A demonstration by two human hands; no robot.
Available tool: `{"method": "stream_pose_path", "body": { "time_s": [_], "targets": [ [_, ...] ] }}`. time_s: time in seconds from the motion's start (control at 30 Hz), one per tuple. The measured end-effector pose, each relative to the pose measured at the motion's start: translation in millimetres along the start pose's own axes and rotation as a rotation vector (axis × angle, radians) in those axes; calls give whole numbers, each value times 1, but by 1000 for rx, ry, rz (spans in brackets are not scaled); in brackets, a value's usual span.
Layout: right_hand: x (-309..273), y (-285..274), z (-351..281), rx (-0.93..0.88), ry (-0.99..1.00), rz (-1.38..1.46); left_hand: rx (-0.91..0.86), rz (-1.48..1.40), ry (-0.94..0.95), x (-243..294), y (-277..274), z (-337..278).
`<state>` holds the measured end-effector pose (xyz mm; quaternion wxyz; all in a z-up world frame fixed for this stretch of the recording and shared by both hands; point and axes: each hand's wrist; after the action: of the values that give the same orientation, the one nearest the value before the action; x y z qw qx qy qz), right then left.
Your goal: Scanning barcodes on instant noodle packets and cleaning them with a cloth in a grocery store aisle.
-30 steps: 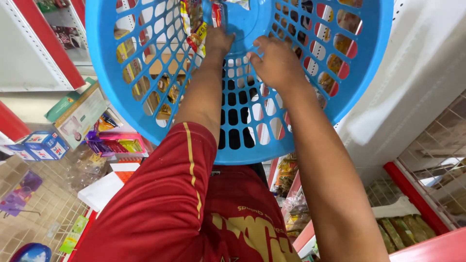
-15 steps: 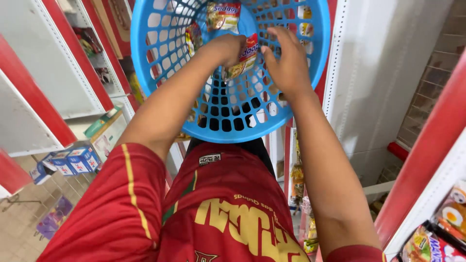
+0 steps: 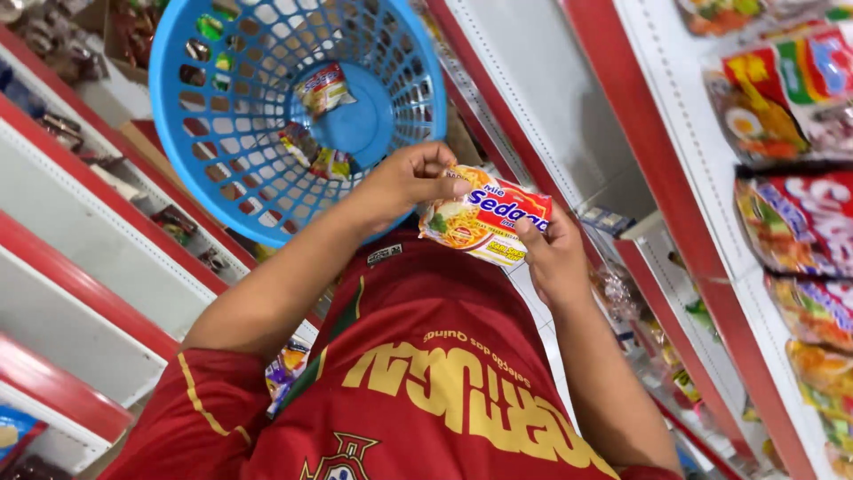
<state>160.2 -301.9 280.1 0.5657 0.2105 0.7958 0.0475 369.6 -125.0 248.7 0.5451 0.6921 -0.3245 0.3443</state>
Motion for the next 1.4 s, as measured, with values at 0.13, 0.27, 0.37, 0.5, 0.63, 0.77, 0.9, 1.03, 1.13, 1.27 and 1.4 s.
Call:
{"method": "stream_pose_path", "body": {
  "time_s": [0.13, 0.27, 0.37, 0.5, 0.63, 0.77, 0.9, 1.03, 1.13, 1.27, 1.4],
  "targets": [
    [24, -32, -61, 227, -136, 150, 141, -51, -170, -33, 55, 36],
    [56, -62, -132, 365, -238, 197, 127, -6, -199, -63, 115, 67],
    [62, -79, -194, 450, -295, 232, -29, 18, -162, -86, 172, 84],
    [92, -110, -278, 585, -361, 319, -62, 17, -226, -147, 252, 98],
    [132, -141, -353, 789, -402, 410, -239, 101, -514, -178, 338, 106],
    [150, -150, -411, 862, -397, 473, -371, 54, -600, -227, 374, 114],
    [171, -159, -451, 904, -418, 496, -366, -1, -758, -254, 397, 139],
    [173, -171, -480, 990, -519, 542, -483, 196, -751, -258, 427, 168],
    [144, -178, -492, 1026, -629, 596, -522, 94, -635, -259, 455, 178],
    [108, -192, -492, 1029, -692, 543, -736, -405, -511, -222, 512, 172],
    [59, -232, -515, 1026, -233, 110, -678, -335, -532, -255, 480, 191]
  ]
}}
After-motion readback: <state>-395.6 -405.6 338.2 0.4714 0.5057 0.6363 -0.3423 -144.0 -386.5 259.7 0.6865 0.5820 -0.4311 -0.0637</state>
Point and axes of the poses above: each hand's wrist, its own z-axis towards the middle knuckle, its own y-axis out of the palm, x = y × z, and after that the axes turned 13 degrees about -x, right-handed
